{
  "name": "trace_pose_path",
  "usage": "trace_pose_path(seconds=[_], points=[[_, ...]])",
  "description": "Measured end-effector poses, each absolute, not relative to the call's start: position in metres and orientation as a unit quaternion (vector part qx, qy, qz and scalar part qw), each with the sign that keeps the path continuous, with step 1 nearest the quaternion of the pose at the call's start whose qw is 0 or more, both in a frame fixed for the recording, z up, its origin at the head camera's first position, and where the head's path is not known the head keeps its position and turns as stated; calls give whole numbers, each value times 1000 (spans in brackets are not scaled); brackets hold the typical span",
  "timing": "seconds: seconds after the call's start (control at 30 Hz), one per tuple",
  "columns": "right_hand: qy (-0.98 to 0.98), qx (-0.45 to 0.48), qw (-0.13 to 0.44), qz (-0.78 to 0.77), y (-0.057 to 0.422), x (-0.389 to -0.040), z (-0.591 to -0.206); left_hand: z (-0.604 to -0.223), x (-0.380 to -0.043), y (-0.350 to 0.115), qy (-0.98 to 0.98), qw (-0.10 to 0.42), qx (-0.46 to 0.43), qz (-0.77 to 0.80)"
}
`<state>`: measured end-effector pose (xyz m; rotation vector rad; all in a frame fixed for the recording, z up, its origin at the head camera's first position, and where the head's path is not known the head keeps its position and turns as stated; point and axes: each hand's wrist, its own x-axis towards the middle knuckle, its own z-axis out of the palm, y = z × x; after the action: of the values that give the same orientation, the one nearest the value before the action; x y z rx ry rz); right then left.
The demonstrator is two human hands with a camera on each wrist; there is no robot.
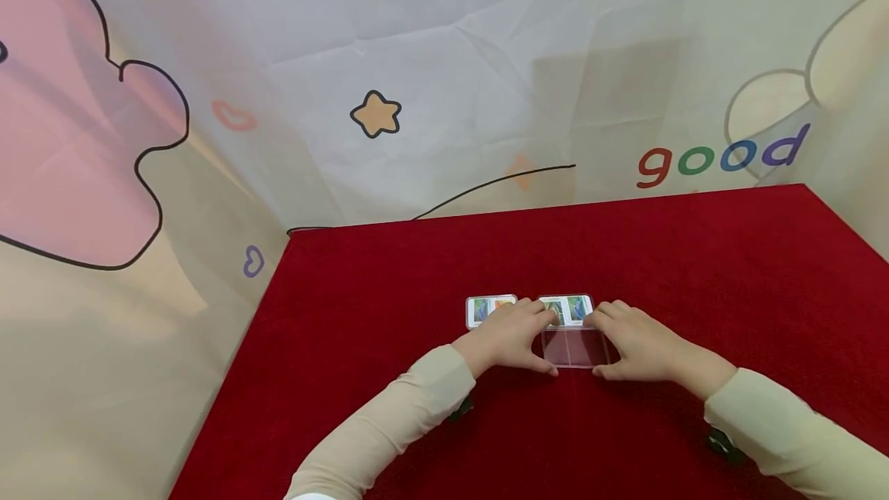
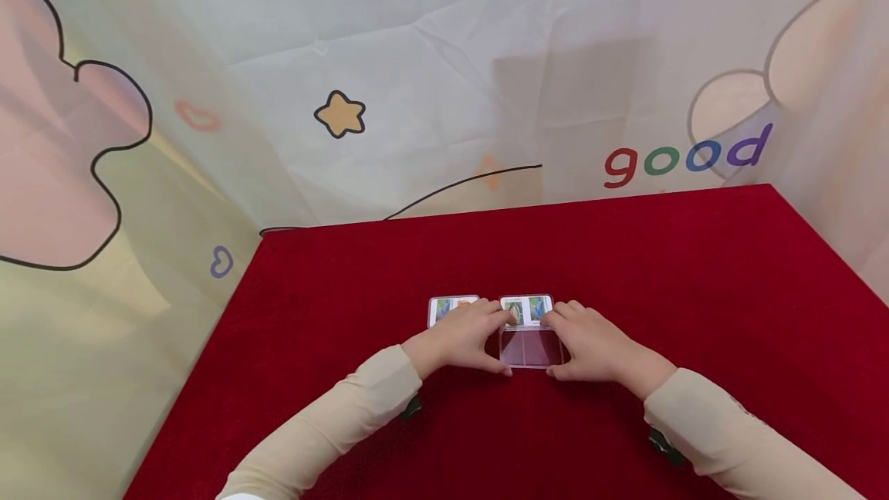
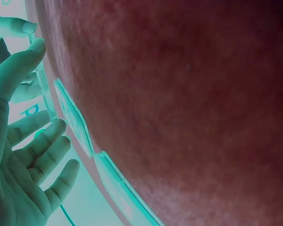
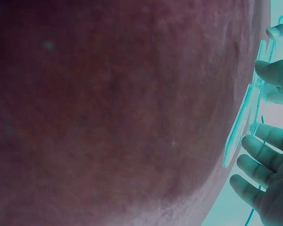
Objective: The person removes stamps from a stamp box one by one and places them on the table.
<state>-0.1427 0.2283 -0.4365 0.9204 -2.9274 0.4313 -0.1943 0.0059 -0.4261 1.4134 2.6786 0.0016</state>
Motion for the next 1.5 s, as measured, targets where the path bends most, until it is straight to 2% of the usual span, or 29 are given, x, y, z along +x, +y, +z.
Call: trace_pose_path(seconds=[0.27, 0.47, 1.5], points=[[-941, 303, 8, 147, 227, -136, -433, -431, -188, 4, 879, 54, 474, 6], [-939, 308, -5, 151, 227, -134, -436, -435, -185, 2, 879, 70, 470, 17], [-936, 307, 2, 171, 229, -128, -444, -448, -182, -1, 875, 47, 481, 23]])
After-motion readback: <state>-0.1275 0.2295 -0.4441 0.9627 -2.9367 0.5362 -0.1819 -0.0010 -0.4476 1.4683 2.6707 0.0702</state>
